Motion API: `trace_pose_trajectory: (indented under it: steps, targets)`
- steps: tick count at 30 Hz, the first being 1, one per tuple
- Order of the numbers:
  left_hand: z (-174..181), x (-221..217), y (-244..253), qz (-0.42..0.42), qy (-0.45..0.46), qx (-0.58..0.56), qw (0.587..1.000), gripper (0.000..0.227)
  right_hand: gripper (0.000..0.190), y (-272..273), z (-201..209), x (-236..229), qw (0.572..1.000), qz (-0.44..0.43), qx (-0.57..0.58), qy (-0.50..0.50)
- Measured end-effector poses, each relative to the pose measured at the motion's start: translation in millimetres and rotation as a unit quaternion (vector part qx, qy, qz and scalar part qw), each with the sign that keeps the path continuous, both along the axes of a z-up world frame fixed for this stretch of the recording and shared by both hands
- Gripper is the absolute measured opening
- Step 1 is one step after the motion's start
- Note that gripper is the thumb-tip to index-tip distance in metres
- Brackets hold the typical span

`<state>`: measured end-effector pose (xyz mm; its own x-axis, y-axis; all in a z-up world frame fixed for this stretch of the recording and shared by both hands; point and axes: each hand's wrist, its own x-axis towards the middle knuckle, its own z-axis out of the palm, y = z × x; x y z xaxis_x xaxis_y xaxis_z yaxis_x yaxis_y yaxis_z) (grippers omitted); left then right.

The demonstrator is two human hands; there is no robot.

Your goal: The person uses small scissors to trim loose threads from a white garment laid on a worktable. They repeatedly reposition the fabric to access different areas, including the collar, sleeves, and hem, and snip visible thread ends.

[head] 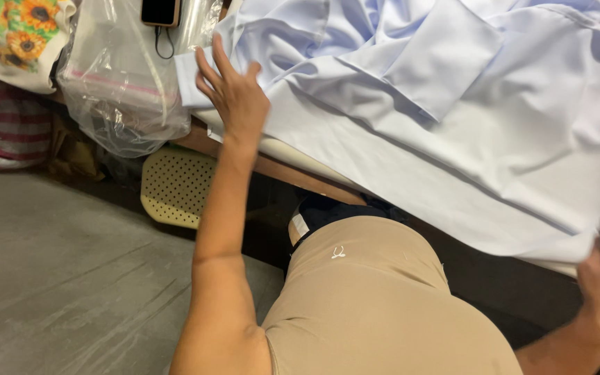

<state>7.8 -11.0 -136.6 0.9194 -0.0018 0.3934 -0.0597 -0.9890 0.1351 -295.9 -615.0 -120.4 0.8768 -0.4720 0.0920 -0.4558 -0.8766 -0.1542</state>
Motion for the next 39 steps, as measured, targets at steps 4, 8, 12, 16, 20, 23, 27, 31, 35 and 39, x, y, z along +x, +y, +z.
trace_pose_trajectory:
  steps: [4, 8, 12, 16, 20, 23, 27, 31, 35, 39]
  targets:
    - [6.6, 62.7, 53.5, -0.106, 0.183, -0.262, 0.942, 0.055, 0.003, 96.4, 16.3, 116.1, 0.961, 0.225, 0.135, -0.088]
    - [19.6, 56.6, 51.9, -0.134, 0.244, -0.561, 0.780, 0.059, 0.010, 230.9, 27.8, 218.3, 0.860, 0.401, 0.283, -0.139]
    - [37.0, 6.3, 31.8, -0.135, 0.247, -0.707, 0.649, 0.053, 0.013, 351.4, 35.2, 273.8, 0.739, 0.347, 0.559, -0.145]
    - [54.6, -18.1, 6.9, -0.206, 0.178, -0.724, 0.633, 0.053, 0.030, 417.2, 35.7, 290.9, 0.729, 0.336, 0.583, -0.127]
    - [53.1, -21.8, -4.9, -0.188, 0.170, -0.759, 0.600, 0.058, 0.023, 420.7, 28.7, 295.1, 0.647, 0.352, 0.659, -0.151]
    - [43.9, -22.1, -10.7, -0.154, 0.199, -0.834, 0.492, 0.061, 0.011, 400.7, 19.9, 297.0, 0.584, 0.152, 0.795, -0.061]
    - [35.3, -22.2, -31.1, -0.159, 0.243, -0.869, 0.401, 0.061, 0.008, 372.8, 12.5, 295.6, 0.515, 0.130, 0.846, -0.038]
    - [30.9, -29.6, -50.7, -0.152, 0.224, -0.872, 0.409, 0.057, 0.007, 359.2, 17.7, 282.4, 0.555, 0.116, 0.820, -0.075]
    - [33.5, -34.0, -64.0, -0.170, 0.170, -0.843, 0.482, 0.055, 0.010, 354.7, 41.6, 270.6, 0.645, 0.126, 0.739, -0.146]
    - [35.9, -45.2, -77.4, -0.193, 0.130, -0.817, 0.527, 0.053, 0.013, 355.4, 56.2, 261.4, 0.726, 0.294, 0.576, -0.235]
